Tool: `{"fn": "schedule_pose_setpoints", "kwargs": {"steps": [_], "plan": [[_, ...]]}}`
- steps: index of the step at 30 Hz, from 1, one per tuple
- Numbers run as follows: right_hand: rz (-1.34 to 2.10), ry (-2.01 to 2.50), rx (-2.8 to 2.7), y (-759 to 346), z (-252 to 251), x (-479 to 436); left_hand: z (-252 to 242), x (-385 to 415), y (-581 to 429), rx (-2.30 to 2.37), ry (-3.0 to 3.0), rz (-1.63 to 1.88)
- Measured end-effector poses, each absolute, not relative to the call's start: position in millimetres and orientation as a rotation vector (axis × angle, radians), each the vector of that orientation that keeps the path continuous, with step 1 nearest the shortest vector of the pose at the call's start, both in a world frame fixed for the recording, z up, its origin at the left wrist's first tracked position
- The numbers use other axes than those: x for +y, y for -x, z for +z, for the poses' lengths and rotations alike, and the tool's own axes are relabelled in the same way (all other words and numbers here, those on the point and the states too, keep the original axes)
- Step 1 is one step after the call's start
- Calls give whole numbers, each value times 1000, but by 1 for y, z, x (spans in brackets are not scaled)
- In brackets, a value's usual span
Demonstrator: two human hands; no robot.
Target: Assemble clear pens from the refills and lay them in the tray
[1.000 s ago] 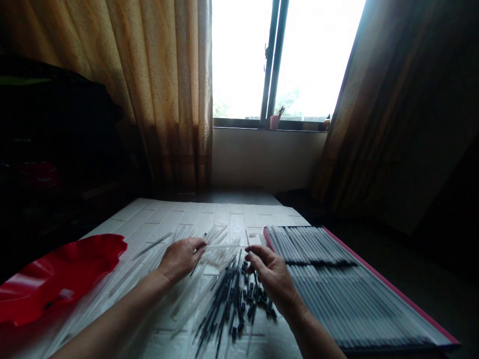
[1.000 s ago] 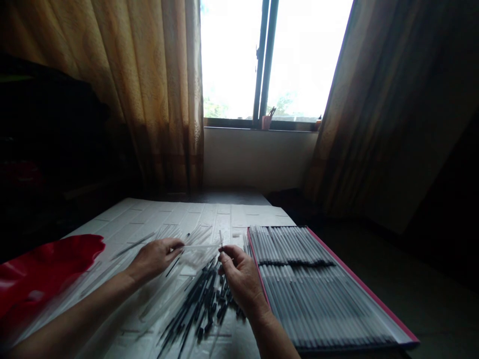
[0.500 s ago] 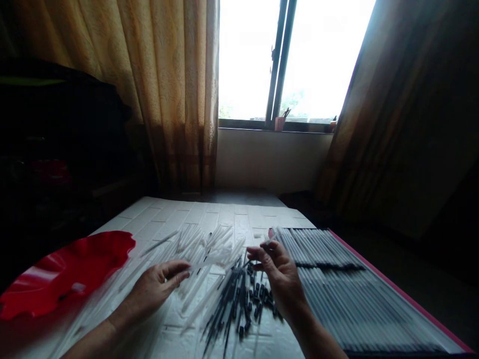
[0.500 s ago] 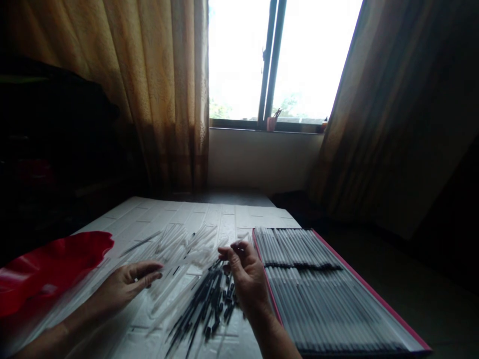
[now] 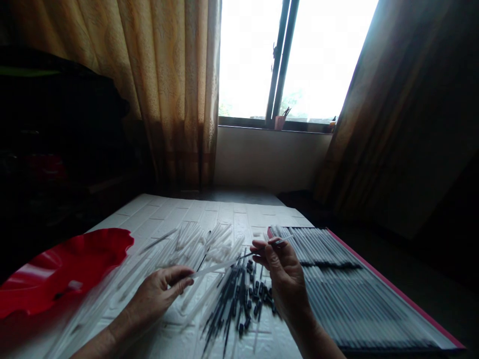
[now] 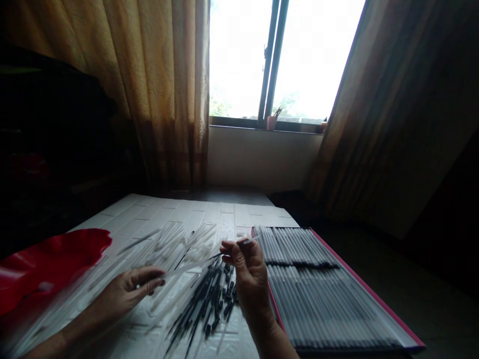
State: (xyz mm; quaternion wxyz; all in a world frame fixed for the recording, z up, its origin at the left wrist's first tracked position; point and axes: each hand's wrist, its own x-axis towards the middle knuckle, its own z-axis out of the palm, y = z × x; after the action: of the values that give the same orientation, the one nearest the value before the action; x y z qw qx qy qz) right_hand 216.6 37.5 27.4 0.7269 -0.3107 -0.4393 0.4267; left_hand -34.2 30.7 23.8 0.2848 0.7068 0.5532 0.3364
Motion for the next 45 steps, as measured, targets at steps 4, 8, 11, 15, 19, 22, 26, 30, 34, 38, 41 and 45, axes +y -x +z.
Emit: {"fn": "schedule_pose_setpoints", "kwargs": {"steps": [4, 8, 11, 15, 19, 22, 26, 30, 34, 38, 41, 45], "plan": [[990, 677, -1001, -213, 25, 37, 19, 32, 35, 1463, -1902, 888], [1060, 722, -1067, -209, 22, 36, 19, 29, 30, 1413, -1939, 840], [1141, 793, -1178, -208, 21, 34, 24, 23, 23, 1375, -2003, 805], [1173, 802, -1283, -205, 19, 30, 32, 16, 12, 1366, -2242, 686], [1146, 770, -1384, -198, 21, 26, 36, 13, 3, 1307, -2280, 635], [1138, 733, -1407, -199, 24, 26, 39, 13, 0, 1216, -2196, 726], [998, 859, -1355, -217, 22, 37, 43, 13, 7, 1132, -1937, 835], [694, 1137, -1559, -235, 10, 51, 33, 16, 22, 1104, -1649, 859], [310, 1449, -1947, -238, 7, 51, 13, 21, 37, 1051, -1442, 906], [143, 1716, -2136, -231, 13, 43, 4, 22, 45, 983, -1431, 896], [102, 1804, -2191, -229, 14, 40, 4, 22, 44, 968, -1406, 880], [94, 1864, -2227, -228, 12, 40, -4, 22, 38, 974, -1330, 905]]}}
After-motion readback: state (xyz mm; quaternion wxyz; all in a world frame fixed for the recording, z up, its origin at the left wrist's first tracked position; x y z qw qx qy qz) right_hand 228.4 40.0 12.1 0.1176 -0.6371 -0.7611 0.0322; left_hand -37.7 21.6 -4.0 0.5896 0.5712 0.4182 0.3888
